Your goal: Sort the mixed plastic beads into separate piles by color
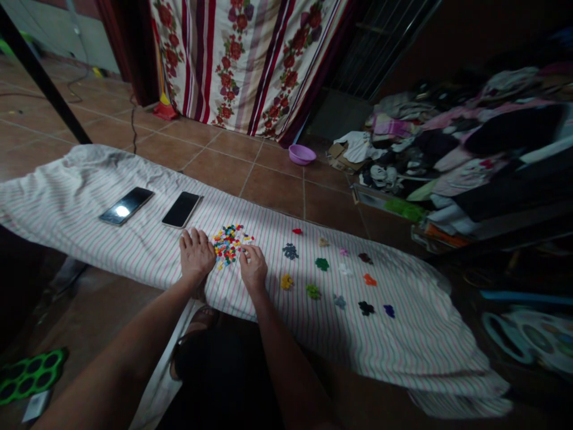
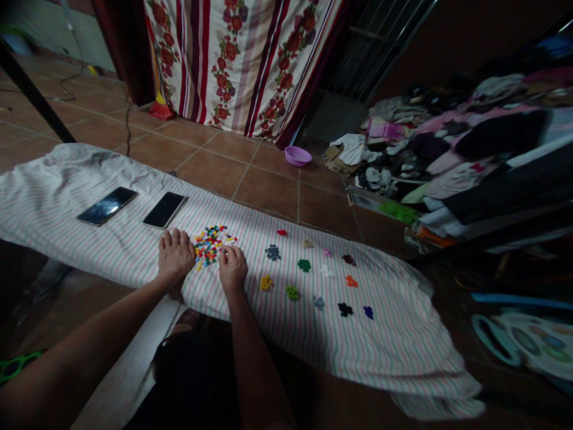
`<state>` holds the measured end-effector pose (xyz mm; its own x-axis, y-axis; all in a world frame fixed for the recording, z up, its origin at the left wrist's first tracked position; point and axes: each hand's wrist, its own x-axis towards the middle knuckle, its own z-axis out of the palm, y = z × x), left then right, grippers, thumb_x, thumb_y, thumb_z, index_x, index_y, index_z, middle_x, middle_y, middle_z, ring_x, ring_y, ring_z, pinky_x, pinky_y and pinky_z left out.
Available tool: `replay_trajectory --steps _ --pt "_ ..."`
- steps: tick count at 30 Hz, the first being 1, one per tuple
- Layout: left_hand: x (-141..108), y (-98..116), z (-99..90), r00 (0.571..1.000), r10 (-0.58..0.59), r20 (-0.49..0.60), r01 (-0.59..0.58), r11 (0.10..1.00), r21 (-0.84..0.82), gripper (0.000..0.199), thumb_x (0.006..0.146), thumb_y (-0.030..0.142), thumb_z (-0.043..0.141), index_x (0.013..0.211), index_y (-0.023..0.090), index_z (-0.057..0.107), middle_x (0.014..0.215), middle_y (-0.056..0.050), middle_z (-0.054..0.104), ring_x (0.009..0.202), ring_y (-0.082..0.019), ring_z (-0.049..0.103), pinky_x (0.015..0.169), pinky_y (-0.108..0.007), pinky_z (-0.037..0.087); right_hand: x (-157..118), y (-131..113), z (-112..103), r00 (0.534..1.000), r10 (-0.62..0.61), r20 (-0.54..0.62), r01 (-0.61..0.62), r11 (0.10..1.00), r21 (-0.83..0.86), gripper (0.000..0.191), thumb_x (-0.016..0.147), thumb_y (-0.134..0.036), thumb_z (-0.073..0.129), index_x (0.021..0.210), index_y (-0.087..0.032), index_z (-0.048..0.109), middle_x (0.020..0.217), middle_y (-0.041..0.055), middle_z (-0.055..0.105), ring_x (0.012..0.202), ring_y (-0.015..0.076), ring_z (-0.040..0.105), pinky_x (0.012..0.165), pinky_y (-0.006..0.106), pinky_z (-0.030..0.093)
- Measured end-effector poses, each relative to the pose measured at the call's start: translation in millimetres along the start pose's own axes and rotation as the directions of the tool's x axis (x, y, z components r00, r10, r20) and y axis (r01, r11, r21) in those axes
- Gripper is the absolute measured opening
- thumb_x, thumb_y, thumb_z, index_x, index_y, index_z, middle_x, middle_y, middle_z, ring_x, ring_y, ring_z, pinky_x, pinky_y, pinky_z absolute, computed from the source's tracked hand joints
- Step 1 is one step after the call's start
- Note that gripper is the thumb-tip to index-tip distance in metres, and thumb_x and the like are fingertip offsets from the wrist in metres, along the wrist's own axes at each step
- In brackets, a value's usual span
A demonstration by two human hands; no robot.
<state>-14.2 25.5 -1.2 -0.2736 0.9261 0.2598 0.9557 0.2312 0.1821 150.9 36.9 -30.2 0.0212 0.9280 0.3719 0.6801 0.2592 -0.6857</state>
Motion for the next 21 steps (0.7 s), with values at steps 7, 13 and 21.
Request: replay_trajectory --steps 7,13,21 --pt "0 0 -0.6 1.0 -0.002 0.002 0.002 1.0 0.025 0.058 0.093 0.031 0.032 0.137 -0.004 0.05 0.148 -0.029 0.046 0.144 -0.045 0.033 0.115 -0.056 0.028 -2 2 0 0.997 0.041 -0.071 -0.038 0.998 0.041 0.018 0.088 -0.023 0.052 0.099 -0.02 0.066 0.09 0.005 0.069 0.079 0.0167 0.066 0.076 0.027 0.051" --pt "0 -2 6.3 0.999 0.012 -0.04 -0.009 0.998 0.058 0.057 0.093 0.031 0.033 0.136 -0.002 0.051 0.146 -0.028 0.048 0.142 -0.046 0.036 0.114 -0.055 0.03 -3 11 0 0.989 0.112 -0.093 -0.094 0.98 0.174 0.02 0.091 -0.032 0.049 0.1 -0.021 0.064 0.091 0.0055 0.073 0.082 0.0179 0.069 0.077 0.028 0.054" --pt "-1 -4 8.2 0.998 0.023 -0.053 -0.02 0.999 0.043 0.057 0.093 0.031 0.033 0.136 -0.002 0.051 0.146 -0.029 0.048 0.142 -0.045 0.035 0.112 -0.056 0.031 -10 18 -6 0.992 0.122 -0.029 -0.109 0.955 0.277 0.023 0.087 -0.033 0.05 0.099 -0.021 0.066 0.091 0.0057 0.073 0.081 0.0191 0.07 0.077 0.03 0.057"
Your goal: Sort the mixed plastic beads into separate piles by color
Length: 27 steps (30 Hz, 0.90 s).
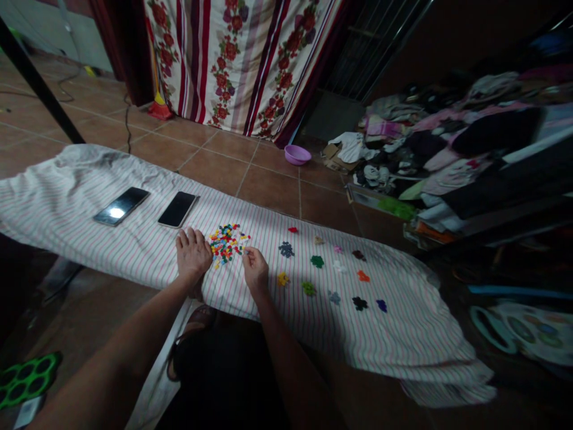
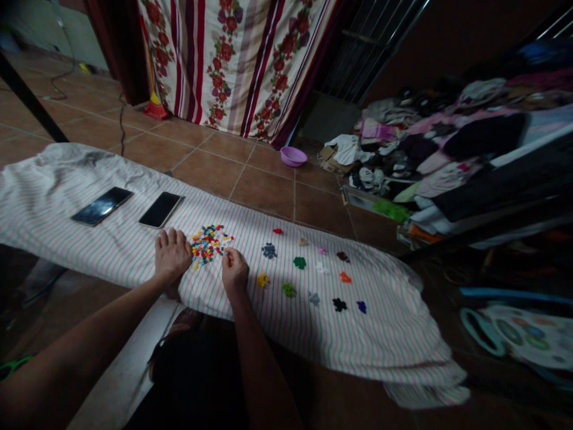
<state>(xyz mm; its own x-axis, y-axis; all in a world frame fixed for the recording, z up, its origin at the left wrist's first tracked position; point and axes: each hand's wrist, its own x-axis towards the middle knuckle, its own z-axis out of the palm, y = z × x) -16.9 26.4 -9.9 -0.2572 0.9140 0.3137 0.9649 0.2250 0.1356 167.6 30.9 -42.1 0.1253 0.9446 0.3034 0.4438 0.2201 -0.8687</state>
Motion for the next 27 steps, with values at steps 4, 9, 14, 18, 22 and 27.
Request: replay_trajectory --steps 4,9,14,18,22,27 --pt "0 0 -2.1 1.0 0.003 0.002 -0.003 1.0 -0.008 0.057 0.093 0.031 0.033 0.135 -0.003 0.05 0.145 -0.029 0.048 0.142 -0.045 0.035 0.112 -0.056 0.03 -4 -4 -4 1.0 0.029 0.003 -0.03 0.999 0.037 0.024 0.087 -0.034 0.052 0.1 -0.021 0.068 0.093 0.0063 0.074 0.083 0.0192 0.071 0.08 0.031 0.058" --pt "-1 1 -6.1 1.0 -0.001 0.003 0.001 1.0 -0.03 0.057 0.093 0.032 0.032 0.134 -0.002 0.052 0.144 -0.029 0.049 0.141 -0.045 0.036 0.111 -0.056 0.031 -11 -7 -15 0.998 0.055 0.012 -0.055 0.998 0.013 0.028 0.089 -0.036 0.053 0.106 -0.022 0.071 0.096 0.0056 0.075 0.086 0.019 0.071 0.083 0.031 0.058" --pt "-1 -1 -5.2 1.0 0.02 -0.006 -0.02 1.0 -0.015 0.058 0.093 0.032 0.031 0.134 -0.003 0.05 0.144 -0.03 0.048 0.141 -0.046 0.034 0.112 -0.056 0.03 -17 -4 -28 0.997 0.072 0.031 -0.072 0.997 -0.004 0.028 0.088 -0.034 0.055 0.108 -0.024 0.072 0.099 0.0048 0.074 0.089 0.0199 0.07 0.078 0.031 0.059" --pt "-1 -2 0.1 1.0 0.01 -0.006 -0.01 1.0 -0.028 0.058 0.092 0.032 0.031 0.135 -0.003 0.049 0.145 -0.029 0.047 0.143 -0.045 0.032 0.113 -0.056 0.029 -20 -2 -33 0.995 0.094 0.029 -0.094 0.996 0.005 0.03 0.087 -0.032 0.054 0.111 -0.025 0.071 0.103 0.0049 0.073 0.091 0.0197 0.07 0.079 0.032 0.059" --pt "-2 -3 3.1 1.0 0.007 -0.006 -0.007 0.999 -0.041 0.059 0.093 0.033 0.029 0.136 -0.003 0.048 0.147 -0.029 0.045 0.143 -0.045 0.031 0.114 -0.057 0.026 -22 -3 -35 0.987 0.158 -0.006 -0.157 0.985 0.065 0.032 0.085 -0.032 0.055 0.114 -0.023 0.067 0.104 0.0058 0.072 0.091 0.0194 0.071 0.079 0.033 0.06" --pt "-2 -1 -3.7 1.0 0.004 0.009 -0.004 0.999 -0.035 0.061 0.093 0.033 0.028 0.136 -0.003 0.048 0.147 -0.03 0.045 0.143 -0.046 0.031 0.114 -0.057 0.027 -22 -13 -46 0.981 0.186 -0.053 -0.182 0.98 0.078 0.019 0.081 -0.031 0.058 0.098 -0.024 0.063 0.09 0.003 0.072 0.084 0.0186 0.071 0.08 0.033 0.059"
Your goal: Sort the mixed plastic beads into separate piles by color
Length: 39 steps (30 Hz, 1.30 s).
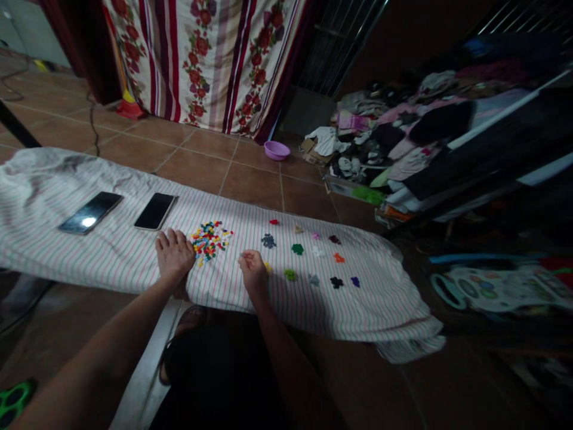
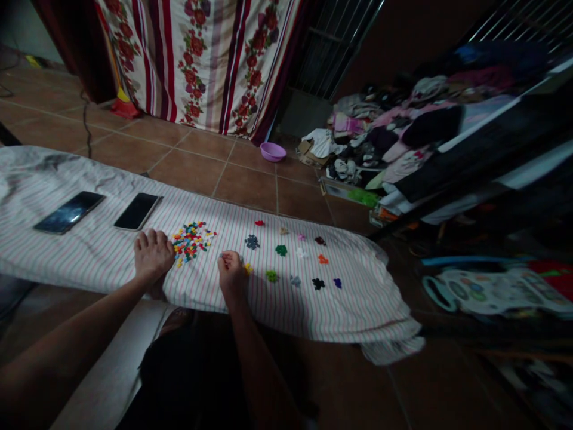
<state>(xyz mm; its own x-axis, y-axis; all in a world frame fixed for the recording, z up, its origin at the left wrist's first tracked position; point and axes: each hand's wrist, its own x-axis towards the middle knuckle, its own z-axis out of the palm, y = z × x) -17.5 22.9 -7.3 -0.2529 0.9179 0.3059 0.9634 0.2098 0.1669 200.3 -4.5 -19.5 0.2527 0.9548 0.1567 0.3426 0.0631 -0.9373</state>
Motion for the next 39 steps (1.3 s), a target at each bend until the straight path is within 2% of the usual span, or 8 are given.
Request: replay_trajectory --steps 6,14,19,23,26,30,35,39 --pt "-1 2 -6.1 1.0 0.005 0.0 -0.005 1.0 -0.006 0.06 0.092 0.033 0.027 0.134 -0.003 0.049 0.145 -0.029 0.046 0.141 -0.046 0.033 0.113 -0.057 0.029 -3 -5 -35 0.998 0.036 -0.053 -0.037 0.999 -0.005 0.02 0.081 -0.035 0.057 0.096 -0.023 0.064 0.091 0.0041 0.074 0.086 0.0198 0.071 0.08 0.033 0.058" --pt "-3 -1 -3.7 0.998 0.034 -0.043 -0.036 0.999 -0.041 0.057 0.092 0.034 0.029 0.134 0.0 0.049 0.142 -0.03 0.048 0.139 -0.046 0.034 0.109 -0.059 0.033 -7 27 -108 0.955 0.002 -0.295 -0.016 0.999 -0.047 0.036 0.082 -0.05 0.057 0.099 -0.019 0.066 0.094 0.0085 0.074 0.085 0.0217 0.069 0.076 0.037 0.057" --pt "-4 -1 -6.5 0.998 0.041 -0.052 -0.044 0.997 -0.057 0.052 0.091 0.031 0.032 0.13 0.001 0.05 0.137 -0.03 0.051 0.138 -0.046 0.035 0.107 -0.06 0.034 -15 47 -159 0.912 -0.014 -0.41 -0.098 0.963 -0.252 0.043 0.083 -0.051 0.051 0.101 -0.016 0.068 0.099 0.013 0.073 0.084 0.023 0.067 0.074 0.036 0.054" --pt "-3 0 -9.2 0.998 0.051 -0.04 -0.054 0.996 -0.076 0.05 0.09 0.029 0.035 0.125 -0.001 0.053 0.132 -0.033 0.052 0.135 -0.047 0.038 0.105 -0.062 0.034 -24 64 -188 0.901 -0.027 -0.433 -0.179 0.887 -0.426 0.045 0.081 -0.049 0.048 0.1 -0.015 0.07 0.096 0.0142 0.074 0.08 0.0229 0.066 0.075 0.036 0.052" --pt "-3 -1 -8.3 0.996 0.063 -0.066 -0.066 0.997 -0.048 0.049 0.091 0.03 0.033 0.124 -0.001 0.054 0.131 -0.032 0.053 0.133 -0.047 0.04 0.103 -0.062 0.036 -28 72 -196 0.909 -0.02 -0.417 -0.212 0.837 -0.504 0.043 0.08 -0.046 0.047 0.098 -0.015 0.071 0.096 0.0141 0.074 0.085 0.0246 0.067 0.078 0.036 0.051" --pt "-4 -1 -7.2 0.995 0.066 -0.074 -0.069 0.997 -0.026 0.049 0.092 0.031 0.031 0.122 0.001 0.056 0.129 -0.03 0.055 0.131 -0.047 0.042 0.103 -0.06 0.037 -25 69 -194 0.923 0.019 -0.383 -0.259 0.768 -0.585 0.037 0.081 -0.038 0.047 0.099 -0.016 0.071 0.097 0.0127 0.075 0.089 0.0248 0.067 0.077 0.035 0.048" --pt "-3 -1 -8.8 0.996 0.058 -0.063 -0.06 0.998 -0.024 0.05 0.091 0.03 0.03 0.123 0.0 0.055 0.129 -0.031 0.055 0.131 -0.047 0.043 0.101 -0.061 0.039 -20 62 -189 0.901 0.094 -0.423 -0.352 0.727 -0.589 0.027 0.082 -0.031 0.049 0.098 -0.019 0.067 0.094 0.0084 0.075 0.084 0.0221 0.067 0.069 0.03 0.043" --pt "-4 0 -8.7 0.996 0.067 -0.06 -0.069 0.997 -0.03 0.053 0.091 0.031 0.03 0.126 -0.001 0.053 0.132 -0.032 0.052 0.133 -0.048 0.04 0.103 -0.061 0.038 -24 61 -189 0.913 0.013 -0.408 -0.287 0.732 -0.618 0.023 0.083 -0.031 0.047 0.093 -0.02 0.066 0.089 0.0079 0.072 0.08 0.0209 0.063 0.067 0.029 0.041"
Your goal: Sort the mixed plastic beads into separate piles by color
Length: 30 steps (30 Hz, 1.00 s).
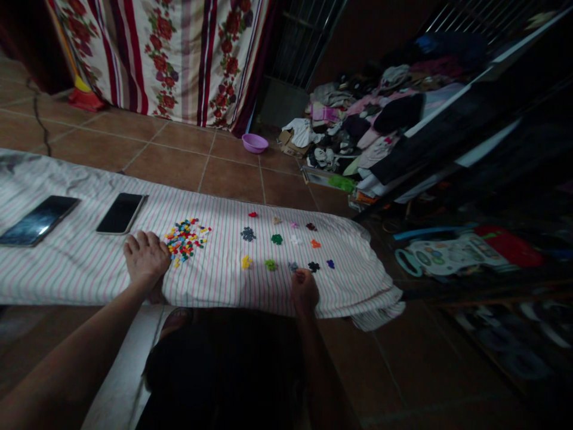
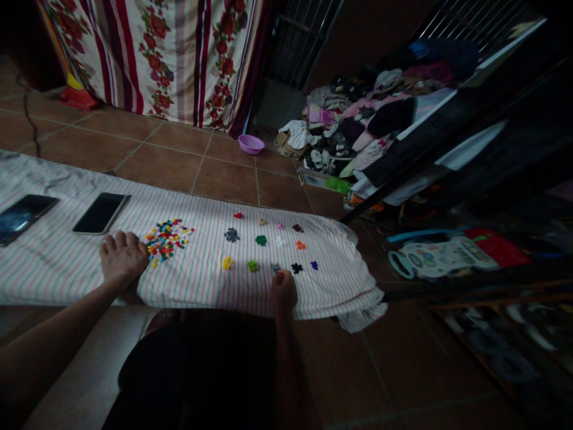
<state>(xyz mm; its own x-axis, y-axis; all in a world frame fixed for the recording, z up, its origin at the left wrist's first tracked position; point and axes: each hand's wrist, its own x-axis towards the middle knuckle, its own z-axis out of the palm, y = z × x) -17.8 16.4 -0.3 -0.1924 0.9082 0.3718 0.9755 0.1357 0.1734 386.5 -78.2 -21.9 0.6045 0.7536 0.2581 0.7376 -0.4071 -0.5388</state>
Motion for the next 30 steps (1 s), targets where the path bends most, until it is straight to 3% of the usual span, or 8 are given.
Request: replay_trajectory --steps 3,9,16,23,30 --pt "0 0 1.4 1.0 -0.005 0.0 0.005 1.0 -0.021 0.054 0.091 0.031 0.031 0.129 -0.002 0.052 0.137 -0.033 0.049 0.136 -0.048 0.037 0.105 -0.062 0.036 -4 0 -1 0.996 -0.093 -0.009 0.092 0.995 -0.045 0.024 0.084 -0.029 0.045 0.088 -0.019 0.067 0.087 0.0079 0.069 0.079 0.0204 0.06 0.068 0.029 0.04" --pt "1 -1 7.2 0.999 -0.043 0.005 0.043 0.999 -0.018 0.055 0.091 0.032 0.033 0.132 0.0 0.051 0.141 -0.03 0.049 0.14 -0.047 0.034 0.108 -0.06 0.033 -2 0 1 0.996 -0.084 0.025 0.085 0.995 -0.049 0.031 0.084 -0.031 0.044 0.093 -0.017 0.07 0.09 0.0106 0.068 0.082 0.0228 0.06 0.07 0.031 0.041" --pt "4 1 7.2 0.996 -0.073 0.046 0.073 0.997 0.017 0.058 0.091 0.032 0.029 0.134 -0.001 0.05 0.146 -0.03 0.046 0.142 -0.045 0.033 0.111 -0.059 0.031 0 9 5 0.992 -0.128 -0.014 0.127 0.991 -0.05 0.037 0.084 -0.035 0.041 0.094 -0.017 0.072 0.091 0.0127 0.068 0.083 0.0247 0.059 0.069 0.033 0.042" --pt "4 1 7.4 0.995 -0.08 0.06 0.08 0.997 -0.004 0.06 0.09 0.033 0.031 0.135 -0.002 0.049 0.147 -0.03 0.045 0.144 -0.044 0.031 0.113 -0.058 0.029 0 12 5 0.977 -0.204 -0.055 0.206 0.978 0.037 0.049 0.087 -0.049 0.035 0.091 -0.018 0.072 0.091 0.0147 0.07 0.087 0.0269 0.062 0.076 0.038 0.048" --pt "5 0 6.7 0.996 -0.063 0.062 0.061 0.998 0.034 0.059 0.093 0.033 0.028 0.134 -0.003 0.049 0.146 -0.031 0.046 0.143 -0.045 0.033 0.112 -0.056 0.031 -2 -16 6 0.959 -0.28 -0.04 0.283 0.948 0.148 0.046 0.087 -0.05 0.039 0.09 -0.017 0.071 0.089 0.0139 0.069 0.084 0.026 0.064 0.078 0.04 0.051"
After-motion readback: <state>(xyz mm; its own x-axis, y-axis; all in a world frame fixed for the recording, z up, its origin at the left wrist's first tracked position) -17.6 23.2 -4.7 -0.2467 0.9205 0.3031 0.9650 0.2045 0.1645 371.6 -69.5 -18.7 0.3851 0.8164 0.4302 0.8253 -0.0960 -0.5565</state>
